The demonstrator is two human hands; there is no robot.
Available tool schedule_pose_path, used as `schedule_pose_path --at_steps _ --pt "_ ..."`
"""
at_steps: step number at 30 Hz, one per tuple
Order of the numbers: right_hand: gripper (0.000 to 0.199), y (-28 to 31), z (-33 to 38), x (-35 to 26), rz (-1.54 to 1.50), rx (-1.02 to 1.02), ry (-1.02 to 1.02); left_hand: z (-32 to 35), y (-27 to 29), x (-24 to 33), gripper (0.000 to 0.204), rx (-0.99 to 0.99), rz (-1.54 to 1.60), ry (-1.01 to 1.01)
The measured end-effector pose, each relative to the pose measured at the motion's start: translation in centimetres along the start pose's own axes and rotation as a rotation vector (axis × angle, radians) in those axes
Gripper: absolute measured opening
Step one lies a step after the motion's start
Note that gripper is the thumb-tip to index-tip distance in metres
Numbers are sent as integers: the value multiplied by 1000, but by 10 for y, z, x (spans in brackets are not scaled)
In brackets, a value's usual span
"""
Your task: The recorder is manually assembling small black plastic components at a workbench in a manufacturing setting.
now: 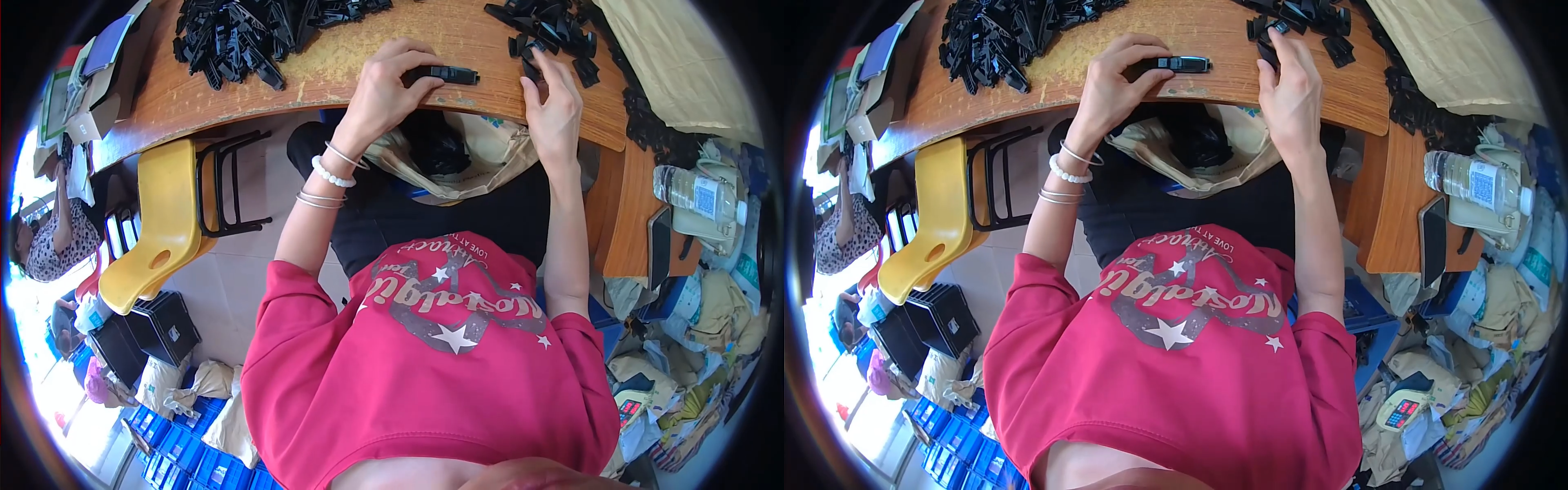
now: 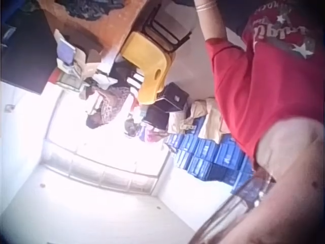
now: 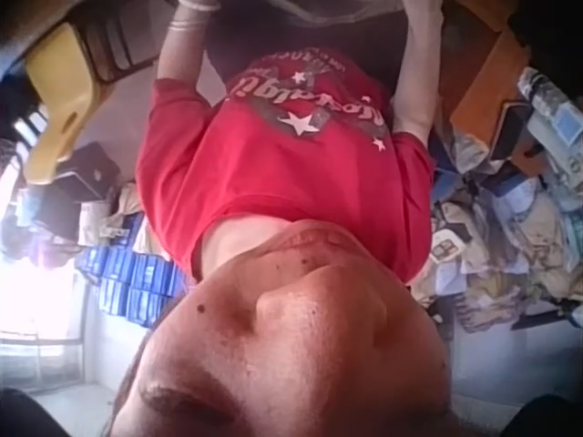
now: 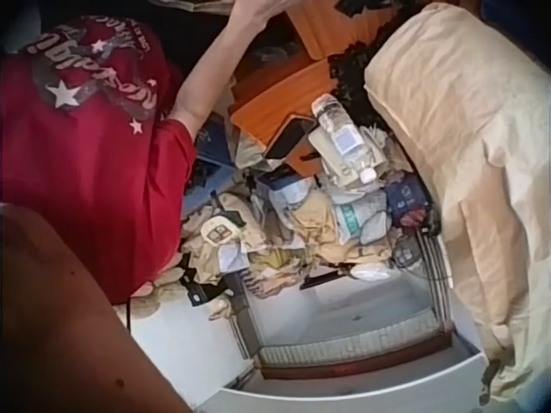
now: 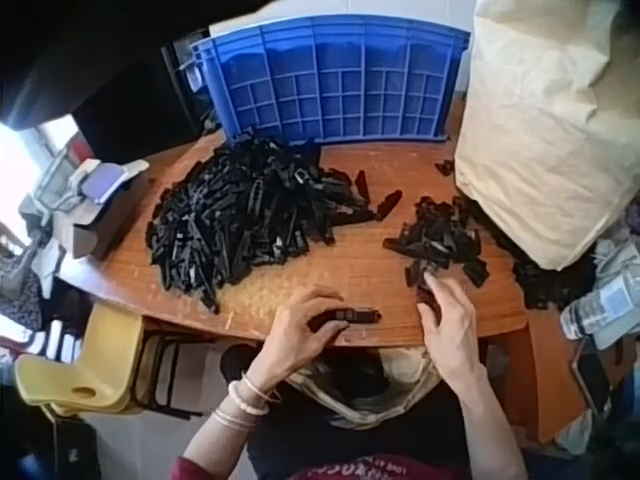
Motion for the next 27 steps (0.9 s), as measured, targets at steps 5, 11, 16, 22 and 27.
schedule_pose_path --at_steps 5,11,16,22,27 --pt "23 -3 -7 -10 249 -87 286 -1 3 -4 23 -25 -72 2" --pt "21 -23 0 -1 -388 -63 -211 -1 2 -2 24 -36 -96 -53" --pt "19 -14 1 -1 -86 -205 -25 -1 2 -1 24 -42 -101 -81" --pt "22 -26 2 -5 -389 -295 -126 -1 2 2 23 -47 -121 -114" --pt "21 -36 0 -20 -330 -294 107 -1 -3 5 22 -64 -85 -101"
Point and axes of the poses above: each hand's wrist, its own z-axis away from the middle knuckle, its own y-axis out of the back of the hand, x = y × z, the point moved 6 cm from there along -z, towards the middle knuckle, and after that the axes turned 11 degrees about x, right-handed, at the moved point
